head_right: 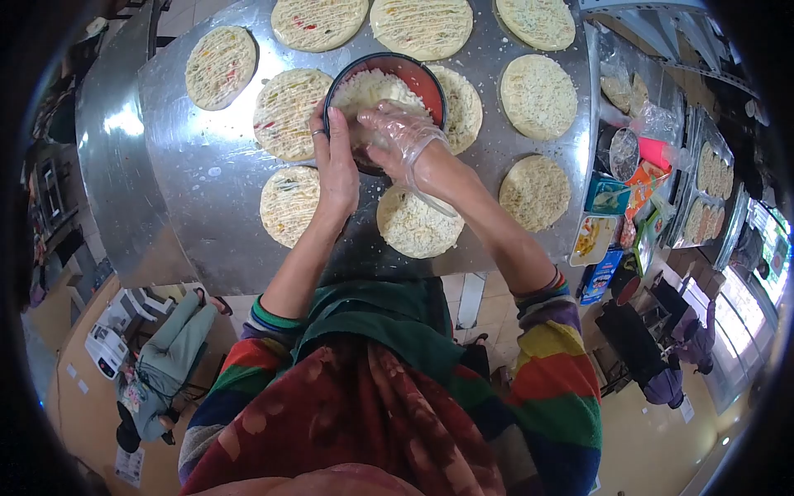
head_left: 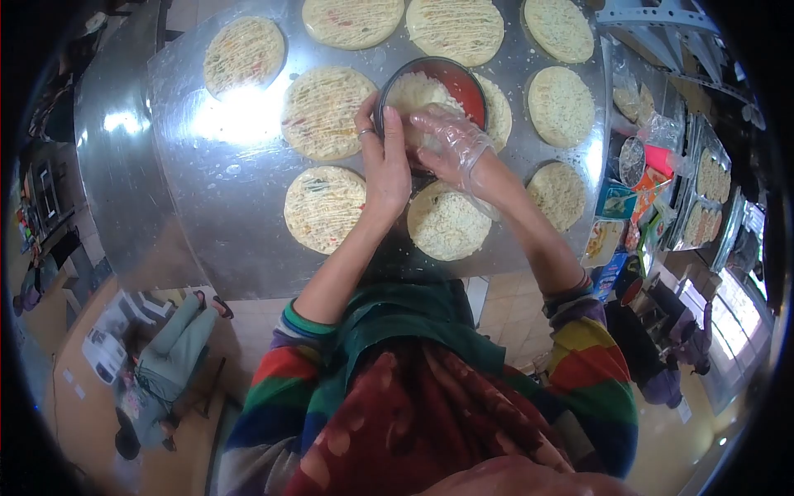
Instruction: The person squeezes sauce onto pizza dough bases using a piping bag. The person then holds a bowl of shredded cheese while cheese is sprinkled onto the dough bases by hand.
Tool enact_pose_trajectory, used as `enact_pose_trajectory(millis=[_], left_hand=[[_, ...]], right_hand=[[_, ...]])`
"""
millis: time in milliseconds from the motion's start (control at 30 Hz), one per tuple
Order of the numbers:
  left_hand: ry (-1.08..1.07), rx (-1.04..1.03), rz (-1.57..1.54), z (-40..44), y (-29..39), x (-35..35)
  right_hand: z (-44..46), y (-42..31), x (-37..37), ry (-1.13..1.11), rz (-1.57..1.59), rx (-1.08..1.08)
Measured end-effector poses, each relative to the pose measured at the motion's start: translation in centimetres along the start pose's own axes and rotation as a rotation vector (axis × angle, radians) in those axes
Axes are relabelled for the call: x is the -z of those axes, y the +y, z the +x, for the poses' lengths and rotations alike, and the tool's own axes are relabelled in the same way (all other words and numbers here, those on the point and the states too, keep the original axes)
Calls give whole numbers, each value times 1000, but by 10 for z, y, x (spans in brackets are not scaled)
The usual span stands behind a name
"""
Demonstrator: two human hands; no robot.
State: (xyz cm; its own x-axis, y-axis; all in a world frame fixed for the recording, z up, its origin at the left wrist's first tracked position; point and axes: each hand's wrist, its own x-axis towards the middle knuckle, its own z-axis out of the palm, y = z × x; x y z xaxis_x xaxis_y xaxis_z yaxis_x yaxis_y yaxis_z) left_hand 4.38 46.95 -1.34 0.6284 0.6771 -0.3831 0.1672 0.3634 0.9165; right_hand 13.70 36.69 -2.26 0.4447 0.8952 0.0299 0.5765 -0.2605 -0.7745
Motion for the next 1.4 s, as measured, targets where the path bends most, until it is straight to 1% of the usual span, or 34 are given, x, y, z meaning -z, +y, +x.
enact_pose_trajectory(millis=[33, 133, 167, 267, 367, 467, 567, 667, 733, 767, 867, 967, 1067, 1167, 1267, 1367, 1400], left_hand=[[-4, 32, -33, 1, -3, 0], [16, 82, -78, 7, -13, -2], [29, 92, -84, 11, -15, -3], [-10, 28, -60, 25, -14, -3], [51, 110, -148, 28, -1, -3], [68, 140, -265, 29, -8, 7], [39, 134, -273, 27, -21, 22], [33, 155, -280, 18, -26, 35], [49, 189, -286, 10, -24, 41], [48, 187, -288, 7, -21, 43], [36, 193, -296, -3, -16, 49], [25, 225, -313, -7, -18, 54], [36, 252, -334, -9, -19, 55], [38, 240, -320, -10, -19, 57], [36, 211, -296, -10, -21, 59], [28, 193, -291, -10, -22, 60], [29, 192, -284, -11, -21, 60]], right_hand=[[1, 3, 2, -22, 27, 14], [26, -10, 34, -317, 257, -315], [37, -13, 48, -434, 466, -506], [49, 11, 71, -313, 706, -408], [75, 16, 99, -195, 801, -278], [111, 23, 112, -156, 208, -463], [133, 39, 108, -122, 168, -282], [165, 118, 95, -243, -300, -306], [167, 183, 98, -69, -565, 164], [167, 199, 100, 22, -689, 403], [147, 147, 112, -35, -40, -462], [135, 175, 95, -11, 101, -292], [134, 126, 85, -211, -163, -235], [138, 101, 80, -178, -46, -230], [152, 94, 84, -131, -188, -328], [179, 100, 94, -123, -353, -207], [182, 98, 99, -143, -336, -275]])
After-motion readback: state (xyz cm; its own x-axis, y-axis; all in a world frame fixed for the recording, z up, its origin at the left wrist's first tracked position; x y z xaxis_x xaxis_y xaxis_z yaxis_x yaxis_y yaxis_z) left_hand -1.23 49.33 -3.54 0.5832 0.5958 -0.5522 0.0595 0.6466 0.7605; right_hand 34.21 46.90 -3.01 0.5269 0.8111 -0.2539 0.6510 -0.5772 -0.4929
